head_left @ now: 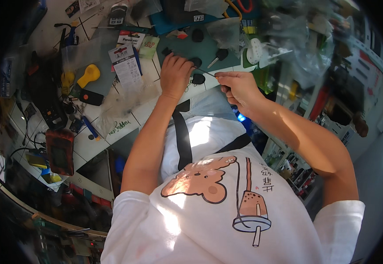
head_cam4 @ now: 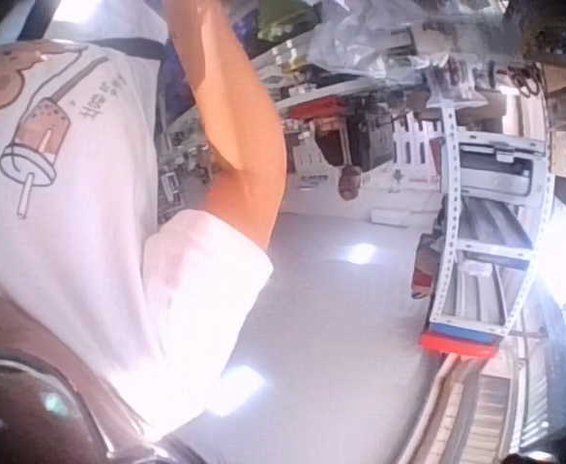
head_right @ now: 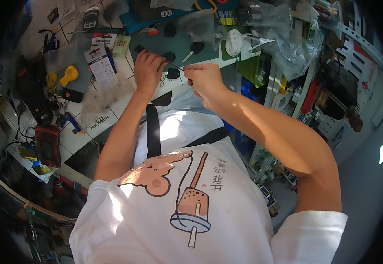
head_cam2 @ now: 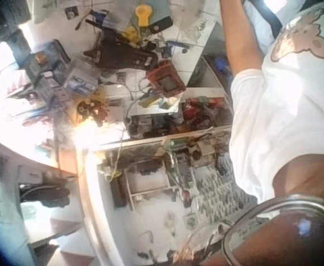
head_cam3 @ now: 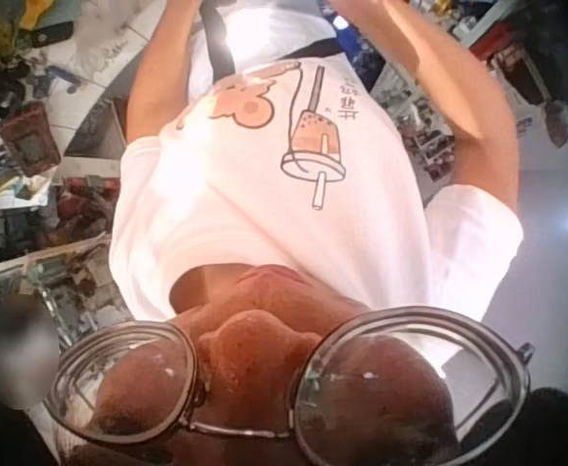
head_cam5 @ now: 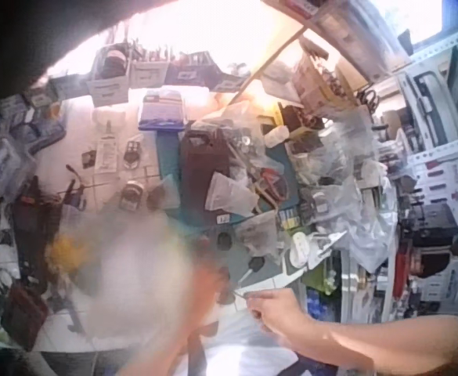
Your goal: The person uses a screwdriver to adjust a key held in a vise, then measures the key with a caliper. They select a blank key from a wall display and place it into a key-cutting machine, preparing to duplicate the key.
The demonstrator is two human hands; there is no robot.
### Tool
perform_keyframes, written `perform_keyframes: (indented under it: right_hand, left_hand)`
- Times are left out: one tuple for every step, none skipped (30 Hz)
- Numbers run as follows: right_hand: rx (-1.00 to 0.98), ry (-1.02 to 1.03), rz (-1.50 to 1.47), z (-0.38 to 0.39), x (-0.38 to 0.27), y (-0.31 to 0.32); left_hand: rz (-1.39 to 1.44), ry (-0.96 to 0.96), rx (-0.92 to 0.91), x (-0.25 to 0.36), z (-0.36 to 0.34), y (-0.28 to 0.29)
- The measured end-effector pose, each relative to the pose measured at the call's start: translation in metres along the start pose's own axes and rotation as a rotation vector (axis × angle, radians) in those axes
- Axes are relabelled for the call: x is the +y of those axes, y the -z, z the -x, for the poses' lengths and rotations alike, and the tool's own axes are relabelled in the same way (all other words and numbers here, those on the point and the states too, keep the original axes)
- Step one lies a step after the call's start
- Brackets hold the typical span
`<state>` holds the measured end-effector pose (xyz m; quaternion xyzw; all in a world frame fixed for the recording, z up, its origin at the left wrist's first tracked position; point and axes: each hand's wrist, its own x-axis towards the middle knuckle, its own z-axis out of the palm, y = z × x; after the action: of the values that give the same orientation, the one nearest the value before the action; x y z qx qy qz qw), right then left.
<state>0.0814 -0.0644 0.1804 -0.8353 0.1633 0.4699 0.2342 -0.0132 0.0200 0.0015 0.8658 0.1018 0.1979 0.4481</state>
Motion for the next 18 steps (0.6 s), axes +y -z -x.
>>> perform_keyframes:
  right_hand:
    - [-0.022,0.021,0.031,-0.001,0.0,0.003]
    - [-0.045,0.043,0.055,-0.001,0.002,0.005]
    - [-0.069,0.066,0.08,-0.001,0.004,0.006]
    - [-0.092,0.089,0.107,0.0,0.003,0.008]
    - [-0.003,0.428,0.537,0.005,0.003,0.007]
    - [0.094,0.767,0.968,0.014,0.002,0.007]
    - [0.199,1.105,1.398,0.019,0.002,0.007]
    - [0.173,1.112,1.428,0.018,0.005,0.007]
    - [0.147,1.119,1.458,0.015,0.01,0.007]
    - [0.121,1.125,1.49,0.014,0.013,0.008]
    - [0.119,1.097,1.431,0.011,0.015,0.007]
    - [0.117,1.067,1.374,0.01,0.017,0.007]
    - [0.117,1.036,1.317,0.009,0.018,0.006]
    - [0.137,0.988,1.23,0.009,0.02,0.004]
    - [0.157,0.938,1.143,0.01,0.023,0.001]
    - [0.177,0.887,1.056,0.011,0.024,-0.001]
    - [0.187,0.848,0.99,0.011,0.024,-0.003]
    - [0.198,0.807,0.923,0.012,0.024,-0.005]
  left_hand:
    - [0.005,-0.001,0.008,0.0,-0.002,-0.002]
    - [0.007,-0.007,0.012,0.0,-0.002,-0.002]
    - [0.008,-0.012,0.016,0.0,-0.003,-0.003]
    - [0.006,-0.024,0.021,0.0,-0.003,-0.002]
    - [0.006,-0.023,0.018,0.0,-0.001,-0.002]
    - [0.007,-0.022,0.017,0.0,0.0,-0.002]
    - [0.009,-0.022,0.019,0.0,0.0,-0.001]
    - [0.016,-0.016,0.014,0.0,0.001,-0.002]
    - [0.023,-0.009,0.01,0.001,0.001,-0.002]
    - [0.03,-0.009,0.002,0.001,0.0,-0.001]
    - [0.032,-0.002,-0.004,0.001,-0.002,0.001]
    - [0.035,0.004,-0.01,0.001,-0.003,0.002]
    - [0.038,0.021,-0.018,0.001,-0.001,0.002]
    - [0.043,0.029,-0.025,0.001,0.0,0.003]
    - [0.049,0.036,-0.032,0.002,0.0,0.003]
    - [0.042,0.035,-0.033,0.002,0.0,0.004]
    - [0.034,0.036,-0.036,0.002,0.0,0.005]
    - [0.027,0.036,-0.04,0.002,0.0,0.005]
